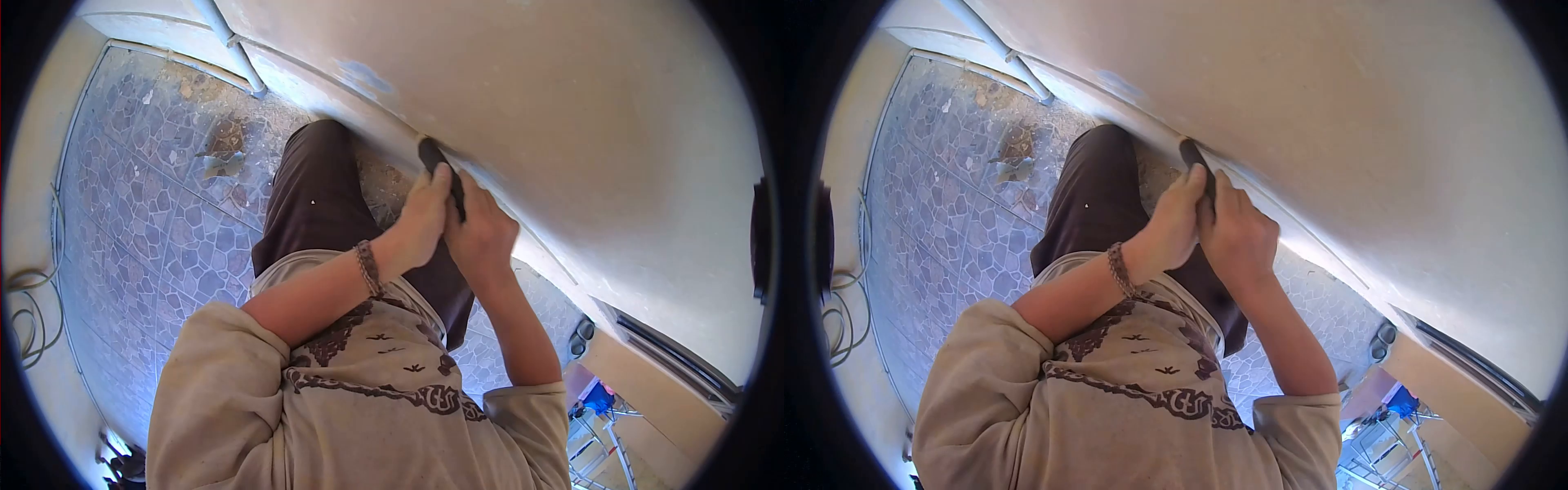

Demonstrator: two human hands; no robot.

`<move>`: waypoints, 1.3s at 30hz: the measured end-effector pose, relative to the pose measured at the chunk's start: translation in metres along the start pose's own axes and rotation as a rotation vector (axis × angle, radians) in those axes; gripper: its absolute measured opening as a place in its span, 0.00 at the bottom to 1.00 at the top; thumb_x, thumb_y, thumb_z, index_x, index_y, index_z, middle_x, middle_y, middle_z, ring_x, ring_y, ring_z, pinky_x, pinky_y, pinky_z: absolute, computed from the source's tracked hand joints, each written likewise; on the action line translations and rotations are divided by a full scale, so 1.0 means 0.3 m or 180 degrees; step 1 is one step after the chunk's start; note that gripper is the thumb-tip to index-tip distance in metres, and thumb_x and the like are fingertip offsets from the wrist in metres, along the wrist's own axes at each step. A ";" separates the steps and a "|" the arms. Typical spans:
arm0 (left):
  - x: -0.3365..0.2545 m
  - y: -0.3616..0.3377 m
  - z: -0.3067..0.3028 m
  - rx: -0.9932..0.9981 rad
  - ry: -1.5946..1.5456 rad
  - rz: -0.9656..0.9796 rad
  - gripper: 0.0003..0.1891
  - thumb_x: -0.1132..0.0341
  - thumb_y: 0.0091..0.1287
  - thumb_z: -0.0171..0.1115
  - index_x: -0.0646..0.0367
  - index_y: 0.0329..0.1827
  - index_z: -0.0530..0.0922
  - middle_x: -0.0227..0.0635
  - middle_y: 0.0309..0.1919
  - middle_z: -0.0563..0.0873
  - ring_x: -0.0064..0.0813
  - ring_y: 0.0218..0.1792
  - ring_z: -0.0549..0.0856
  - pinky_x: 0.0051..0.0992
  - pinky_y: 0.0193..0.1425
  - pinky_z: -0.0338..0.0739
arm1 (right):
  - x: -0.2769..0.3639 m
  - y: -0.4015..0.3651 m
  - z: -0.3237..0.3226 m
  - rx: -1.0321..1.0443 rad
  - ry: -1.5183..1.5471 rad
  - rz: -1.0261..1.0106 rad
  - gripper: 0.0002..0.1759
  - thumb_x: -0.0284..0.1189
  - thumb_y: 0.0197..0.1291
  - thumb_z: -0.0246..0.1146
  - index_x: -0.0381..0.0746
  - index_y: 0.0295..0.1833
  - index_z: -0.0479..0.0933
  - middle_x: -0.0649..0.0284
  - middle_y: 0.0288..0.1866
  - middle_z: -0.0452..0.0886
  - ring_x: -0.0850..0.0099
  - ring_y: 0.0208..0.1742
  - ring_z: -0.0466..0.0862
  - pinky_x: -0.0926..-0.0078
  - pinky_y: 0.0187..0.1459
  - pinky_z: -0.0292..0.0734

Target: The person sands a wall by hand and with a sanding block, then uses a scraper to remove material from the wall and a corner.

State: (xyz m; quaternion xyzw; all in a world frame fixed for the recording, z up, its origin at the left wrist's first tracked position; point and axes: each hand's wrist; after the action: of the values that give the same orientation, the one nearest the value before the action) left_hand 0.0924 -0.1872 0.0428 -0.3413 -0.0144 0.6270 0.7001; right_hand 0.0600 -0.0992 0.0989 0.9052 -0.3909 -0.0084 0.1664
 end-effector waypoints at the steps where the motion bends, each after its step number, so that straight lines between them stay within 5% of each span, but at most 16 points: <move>1: -0.006 -0.027 0.029 -0.0047 0.0119 -0.0071 0.15 0.52 0.78 0.44 0.53 0.52 0.70 0.28 0.38 0.78 0.19 0.39 0.79 0.26 0.42 0.76 | 0.005 -0.013 -0.034 0.0017 -0.0030 0.0065 0.20 0.32 0.55 0.68 0.36 0.53 0.78 0.62 0.25 0.80 0.66 0.20 0.81 0.70 0.21 0.76; 9: -0.038 -0.032 0.047 -0.0206 0.0268 -0.0103 0.15 0.53 0.79 0.44 0.55 0.51 0.70 0.26 0.36 0.76 0.17 0.34 0.74 0.23 0.37 0.72 | -0.005 -0.039 0.012 -0.0072 0.0129 0.0095 0.21 0.31 0.53 0.69 0.34 0.52 0.79 0.62 0.25 0.80 0.67 0.18 0.80 0.71 0.20 0.75; 23: -0.029 -0.053 0.067 -0.0124 0.0640 -0.0021 0.15 0.54 0.78 0.46 0.58 0.50 0.71 0.29 0.36 0.78 0.20 0.37 0.78 0.26 0.42 0.76 | 0.010 -0.043 -0.042 -0.0346 0.0254 0.0305 0.20 0.32 0.56 0.69 0.33 0.51 0.78 0.58 0.27 0.82 0.62 0.22 0.83 0.68 0.21 0.77; 28: -0.025 -0.036 0.030 -0.0265 0.0503 0.0320 0.15 0.54 0.78 0.47 0.57 0.51 0.71 0.28 0.36 0.78 0.18 0.37 0.77 0.25 0.40 0.75 | 0.005 -0.019 0.073 -0.0260 0.0272 0.0100 0.19 0.33 0.56 0.69 0.35 0.51 0.78 0.57 0.31 0.84 0.61 0.25 0.85 0.67 0.23 0.79; 35: 0.002 -0.024 0.083 -0.0303 0.1207 0.1034 0.19 0.54 0.78 0.46 0.60 0.60 0.70 0.28 0.38 0.78 0.18 0.38 0.78 0.24 0.41 0.76 | 0.002 -0.010 -0.057 -0.0606 0.0262 0.0102 0.20 0.32 0.55 0.69 0.35 0.51 0.78 0.55 0.34 0.84 0.61 0.26 0.85 0.67 0.25 0.80; 39: -0.145 -0.057 0.043 -0.0223 0.0485 0.0516 0.16 0.57 0.79 0.47 0.59 0.57 0.70 0.28 0.36 0.77 0.17 0.38 0.77 0.23 0.41 0.76 | 0.080 0.031 0.031 -0.0487 0.0362 0.0099 0.18 0.28 0.53 0.71 0.34 0.48 0.79 0.56 0.30 0.84 0.63 0.25 0.85 0.69 0.23 0.79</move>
State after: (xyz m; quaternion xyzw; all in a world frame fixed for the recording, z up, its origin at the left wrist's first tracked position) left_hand 0.0922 -0.2197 0.0788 -0.4123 0.0446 0.6529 0.6338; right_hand 0.0687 -0.1250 0.0957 0.8827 -0.3931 0.0158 0.2571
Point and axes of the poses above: each hand's wrist, its own y-axis towards the middle knuckle, its own z-axis out of the palm, x = y × z
